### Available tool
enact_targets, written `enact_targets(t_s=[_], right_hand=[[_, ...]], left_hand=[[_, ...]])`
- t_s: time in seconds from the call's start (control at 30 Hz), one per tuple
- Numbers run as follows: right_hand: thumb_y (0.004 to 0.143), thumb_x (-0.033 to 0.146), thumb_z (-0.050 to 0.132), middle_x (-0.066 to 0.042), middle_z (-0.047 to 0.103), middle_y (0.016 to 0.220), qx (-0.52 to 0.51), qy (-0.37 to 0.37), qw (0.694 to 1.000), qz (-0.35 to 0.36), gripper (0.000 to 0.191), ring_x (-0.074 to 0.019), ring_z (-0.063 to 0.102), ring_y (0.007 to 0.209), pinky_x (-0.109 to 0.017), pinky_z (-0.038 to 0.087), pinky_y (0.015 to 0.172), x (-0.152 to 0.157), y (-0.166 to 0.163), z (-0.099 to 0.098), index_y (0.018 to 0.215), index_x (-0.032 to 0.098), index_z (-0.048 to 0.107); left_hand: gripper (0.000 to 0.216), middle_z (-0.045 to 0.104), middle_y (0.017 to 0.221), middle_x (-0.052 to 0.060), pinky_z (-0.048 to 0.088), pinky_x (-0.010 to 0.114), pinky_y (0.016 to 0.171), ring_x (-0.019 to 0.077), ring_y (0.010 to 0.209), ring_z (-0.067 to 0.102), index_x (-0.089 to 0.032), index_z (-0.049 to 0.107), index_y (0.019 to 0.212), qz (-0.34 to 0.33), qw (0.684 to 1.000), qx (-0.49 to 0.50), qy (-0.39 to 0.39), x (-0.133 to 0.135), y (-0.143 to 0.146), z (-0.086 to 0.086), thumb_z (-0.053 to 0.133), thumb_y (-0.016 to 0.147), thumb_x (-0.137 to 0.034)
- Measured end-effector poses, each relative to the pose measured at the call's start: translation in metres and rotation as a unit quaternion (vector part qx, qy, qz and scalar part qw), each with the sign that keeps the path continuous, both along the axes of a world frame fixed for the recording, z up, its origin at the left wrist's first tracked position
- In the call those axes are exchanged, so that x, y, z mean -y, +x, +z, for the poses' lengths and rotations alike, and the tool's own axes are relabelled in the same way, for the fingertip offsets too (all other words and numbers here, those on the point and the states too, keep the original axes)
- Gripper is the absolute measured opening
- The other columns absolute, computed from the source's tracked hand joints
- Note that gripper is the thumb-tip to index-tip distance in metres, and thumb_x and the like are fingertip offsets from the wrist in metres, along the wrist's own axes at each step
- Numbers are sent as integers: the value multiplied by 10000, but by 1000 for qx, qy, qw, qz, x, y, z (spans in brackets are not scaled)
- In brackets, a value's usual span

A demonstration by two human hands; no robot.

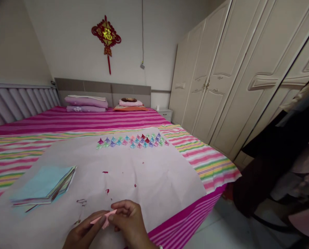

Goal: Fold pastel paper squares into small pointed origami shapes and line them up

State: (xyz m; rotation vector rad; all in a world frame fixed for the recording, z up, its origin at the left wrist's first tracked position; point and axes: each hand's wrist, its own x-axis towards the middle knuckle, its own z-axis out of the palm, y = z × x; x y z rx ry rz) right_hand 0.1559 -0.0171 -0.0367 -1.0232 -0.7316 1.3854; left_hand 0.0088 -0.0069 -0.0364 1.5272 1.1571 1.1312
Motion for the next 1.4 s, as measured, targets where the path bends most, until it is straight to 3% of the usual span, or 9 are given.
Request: enact_targets(t_s=[0.23, 0.33, 0.43, 0.6, 0.7, 0.83, 1.07, 1.23, 1.4], right_hand=[[406, 410, 893, 52, 558, 496, -3, -6, 1000, -12, 467, -44, 421, 386, -197, 318, 416, 7, 0, 9, 756, 144, 735], [444, 377, 884, 70, 498, 436, 24, 1, 1000, -8, 400, -45, 395, 393, -200, 304, 436, 10, 1, 10, 731, 142, 734], [487, 364, 867, 68, 490, 439, 48, 3, 999, 8, 346, -52, 391, 423, -205, 297, 457, 11, 1, 10, 720, 146, 732], [489, 324, 868, 40, 549, 544, 98, 66, 992, 39, 253, -69, 419, 501, -215, 313, 491, 14, 7, 21, 585, 165, 696], [556, 322, 837, 20, 580, 644, 109, 103, 987, 49, 195, -95, 486, 582, -234, 378, 556, 14, 11, 29, 584, 186, 701], [633, 299, 787, 7, 596, 687, 118, 94, 987, 58, 108, -99, 477, 578, -239, 373, 538, 14, 14, 31, 654, 207, 735], [669, 290, 757, 24, 543, 602, 153, 93, 983, 35, 89, -81, 418, 507, -233, 319, 483, 17, 13, 27, 661, 203, 741], [697, 277, 746, 25, 560, 631, 156, 115, 981, 5, 73, -87, 439, 532, -238, 355, 521, 16, 14, 29, 674, 210, 727], [769, 316, 696, 9, 598, 666, 141, 129, 979, 74, 123, -122, 492, 624, -260, 396, 615, 18, 16, 34, 727, 200, 702]], left_hand=[[230, 749, 997, 28, 570, 220, 792, 183, 896, 704, -286, 746, 989, -19, 954, -138, 265, -7, -10, -3, 593, 821, -322], [232, 751, 987, 15, 569, 211, 787, 169, 889, 703, -299, 736, 1009, -27, 942, -142, 302, -4, -9, -1, 592, 827, -283], [190, 755, 935, 25, 577, 220, 742, 175, 835, 707, -276, 755, 933, -20, 959, -118, 256, 0, -9, 2, 606, 819, -307], [140, 727, 710, 19, 543, 229, 668, 173, 706, 673, -209, 734, 697, 25, 997, -38, 55, 13, -4, 17, 706, 718, -344], [175, 690, 634, -1, 505, 218, 638, 150, 663, 633, -185, 685, 614, 31, 995, 71, -57, 16, 1, 26, 762, 647, -339], [242, 678, 647, -5, 482, 223, 643, 136, 665, 608, -167, 691, 659, 43, 973, 171, -151, 17, 3, 28, 723, 696, -405], [265, 676, 671, 1, 489, 235, 642, 135, 667, 604, -165, 711, 762, 47, 955, 241, -169, 19, 6, 28, 701, 720, -427], [288, 714, 898, 47, 520, 263, 737, 171, 849, 634, -178, 733, 907, -8, 952, 247, -180, 19, 10, 27, 764, 670, -338], [190, 691, 785, 20, 505, 244, 754, 122, 753, 605, -177, 742, 853, -41, 951, 253, -172, 18, 7, 20, 691, 759, -335]])
